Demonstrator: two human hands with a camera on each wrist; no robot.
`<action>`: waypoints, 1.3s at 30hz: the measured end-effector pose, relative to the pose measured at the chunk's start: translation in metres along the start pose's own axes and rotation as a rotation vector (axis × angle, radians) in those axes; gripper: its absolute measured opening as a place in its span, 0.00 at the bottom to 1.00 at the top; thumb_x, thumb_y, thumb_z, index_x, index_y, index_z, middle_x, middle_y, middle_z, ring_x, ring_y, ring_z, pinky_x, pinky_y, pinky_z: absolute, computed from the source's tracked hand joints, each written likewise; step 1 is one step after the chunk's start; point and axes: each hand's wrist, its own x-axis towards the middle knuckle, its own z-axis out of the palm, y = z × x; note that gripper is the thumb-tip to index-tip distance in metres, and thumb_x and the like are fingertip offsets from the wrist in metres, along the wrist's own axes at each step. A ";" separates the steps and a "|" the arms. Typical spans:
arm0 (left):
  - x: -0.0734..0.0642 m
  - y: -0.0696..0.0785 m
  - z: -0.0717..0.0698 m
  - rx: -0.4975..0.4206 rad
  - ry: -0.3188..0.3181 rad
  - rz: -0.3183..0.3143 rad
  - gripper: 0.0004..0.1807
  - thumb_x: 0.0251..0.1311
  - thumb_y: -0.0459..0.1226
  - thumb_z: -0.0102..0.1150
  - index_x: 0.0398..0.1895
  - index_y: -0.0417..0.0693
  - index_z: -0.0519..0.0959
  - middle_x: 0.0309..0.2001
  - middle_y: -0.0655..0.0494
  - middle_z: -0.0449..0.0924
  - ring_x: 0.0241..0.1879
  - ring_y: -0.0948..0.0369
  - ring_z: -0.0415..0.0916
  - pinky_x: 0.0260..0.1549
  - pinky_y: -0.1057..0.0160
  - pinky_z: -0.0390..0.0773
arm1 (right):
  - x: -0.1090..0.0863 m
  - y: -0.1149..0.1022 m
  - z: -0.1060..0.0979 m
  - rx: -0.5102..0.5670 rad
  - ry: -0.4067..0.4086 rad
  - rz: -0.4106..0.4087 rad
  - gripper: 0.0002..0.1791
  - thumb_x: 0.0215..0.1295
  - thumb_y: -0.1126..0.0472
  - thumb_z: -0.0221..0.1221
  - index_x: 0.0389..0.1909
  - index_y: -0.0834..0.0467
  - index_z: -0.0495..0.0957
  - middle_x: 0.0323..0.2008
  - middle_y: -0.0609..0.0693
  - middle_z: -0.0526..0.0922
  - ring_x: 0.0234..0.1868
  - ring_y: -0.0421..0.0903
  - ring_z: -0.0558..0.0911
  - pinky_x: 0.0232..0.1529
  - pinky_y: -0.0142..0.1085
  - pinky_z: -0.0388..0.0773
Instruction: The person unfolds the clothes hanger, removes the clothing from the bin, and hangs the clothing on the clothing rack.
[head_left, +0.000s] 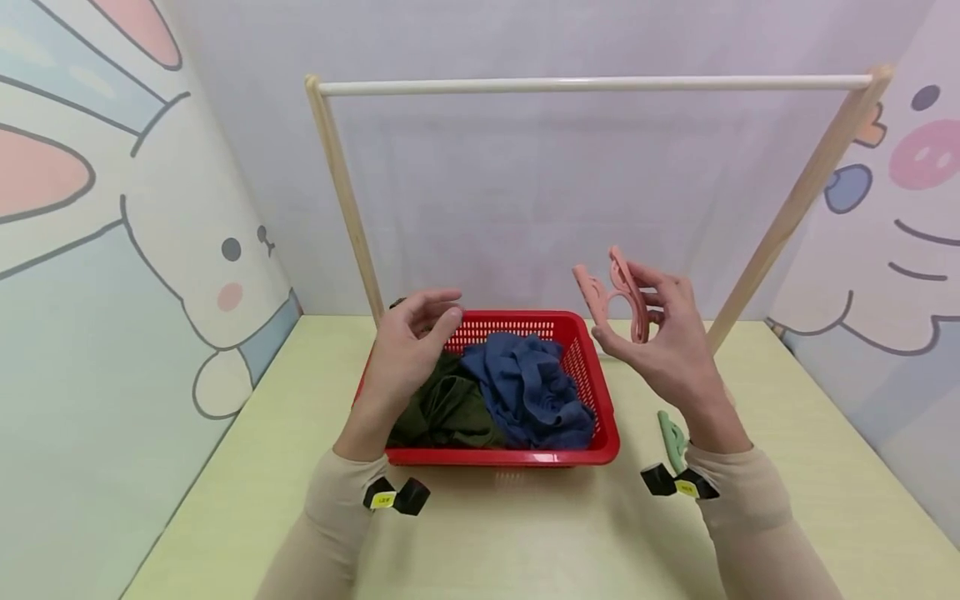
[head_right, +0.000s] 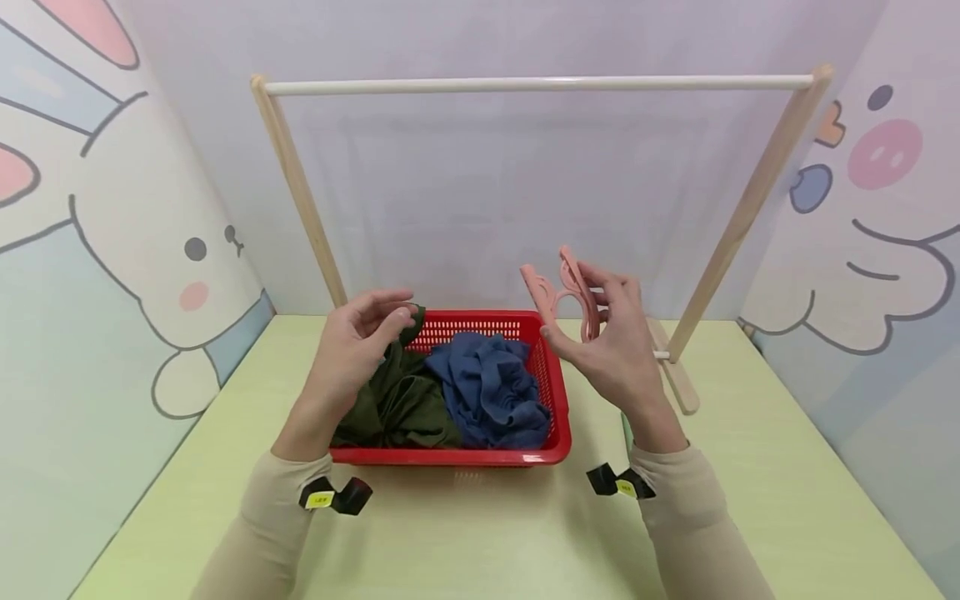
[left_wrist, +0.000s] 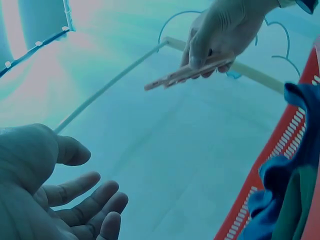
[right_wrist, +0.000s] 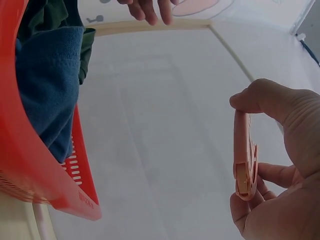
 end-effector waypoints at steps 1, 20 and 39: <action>0.000 0.002 0.004 -0.007 -0.004 0.005 0.18 0.81 0.41 0.65 0.68 0.47 0.85 0.60 0.45 0.88 0.57 0.51 0.86 0.53 0.63 0.83 | 0.000 -0.001 0.001 -0.001 0.000 -0.003 0.53 0.60 0.61 0.82 0.85 0.52 0.67 0.71 0.60 0.71 0.67 0.57 0.73 0.60 0.35 0.70; -0.003 0.007 0.048 -0.049 -0.101 0.076 0.16 0.80 0.42 0.67 0.61 0.44 0.89 0.49 0.50 0.92 0.49 0.49 0.87 0.47 0.58 0.84 | -0.006 -0.012 0.021 -0.005 0.003 -0.156 0.52 0.56 0.63 0.83 0.82 0.55 0.71 0.66 0.60 0.73 0.63 0.54 0.75 0.56 0.37 0.72; -0.004 0.001 0.069 -0.033 0.033 0.138 0.12 0.76 0.42 0.72 0.50 0.43 0.93 0.36 0.50 0.93 0.38 0.57 0.89 0.45 0.58 0.87 | -0.015 -0.020 0.042 -0.085 -0.109 -0.261 0.57 0.50 0.66 0.85 0.83 0.58 0.69 0.65 0.59 0.71 0.68 0.52 0.70 0.57 0.48 0.83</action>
